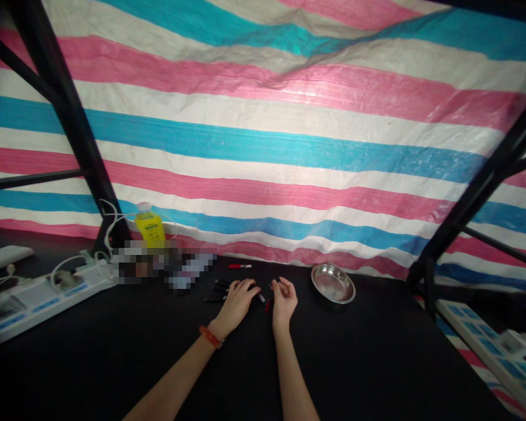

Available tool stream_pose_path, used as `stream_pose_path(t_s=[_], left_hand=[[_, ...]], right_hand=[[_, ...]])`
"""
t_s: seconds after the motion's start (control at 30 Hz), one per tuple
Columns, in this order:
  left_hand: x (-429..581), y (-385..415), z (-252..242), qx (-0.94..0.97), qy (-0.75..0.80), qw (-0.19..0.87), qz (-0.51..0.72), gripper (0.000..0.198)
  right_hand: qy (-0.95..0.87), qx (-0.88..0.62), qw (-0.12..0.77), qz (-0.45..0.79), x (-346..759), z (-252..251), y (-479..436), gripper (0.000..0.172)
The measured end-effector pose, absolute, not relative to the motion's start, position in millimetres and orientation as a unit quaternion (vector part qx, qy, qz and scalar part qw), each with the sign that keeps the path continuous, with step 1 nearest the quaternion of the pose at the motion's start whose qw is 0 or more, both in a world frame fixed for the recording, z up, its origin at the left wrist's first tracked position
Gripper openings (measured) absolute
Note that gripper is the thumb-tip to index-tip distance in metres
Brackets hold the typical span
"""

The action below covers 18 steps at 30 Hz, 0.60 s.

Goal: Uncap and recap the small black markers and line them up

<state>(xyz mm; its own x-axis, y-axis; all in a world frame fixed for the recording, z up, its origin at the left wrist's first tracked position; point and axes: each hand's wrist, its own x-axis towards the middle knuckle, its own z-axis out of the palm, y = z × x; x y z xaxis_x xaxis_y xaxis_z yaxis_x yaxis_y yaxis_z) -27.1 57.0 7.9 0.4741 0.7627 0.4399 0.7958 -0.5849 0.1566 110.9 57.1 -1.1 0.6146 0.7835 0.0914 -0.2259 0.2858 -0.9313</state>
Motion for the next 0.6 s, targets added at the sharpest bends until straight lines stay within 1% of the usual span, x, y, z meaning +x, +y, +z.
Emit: stream_pose_path(t_s=[0.17,0.33,0.6], left_hand=[[-26.6,56.0,9.3,-0.844,-0.46,0.052,-0.27,0.031],[-28.2,53.2,17.0,-0.817,-0.486,0.076,-0.301,0.032],[-31.7,49.9,24.0,-0.789,-0.52,0.075,-0.317,0.031]], right_hand=[[-0.285,-0.485,0.748,0.352,109.6,0.1,56.7,0.042],[-0.284,-0.483,0.759,0.333,109.2,1.5,56.3,0.043],[-0.32,-0.435,0.774,0.332,101.3,15.1,50.6,0.039]])
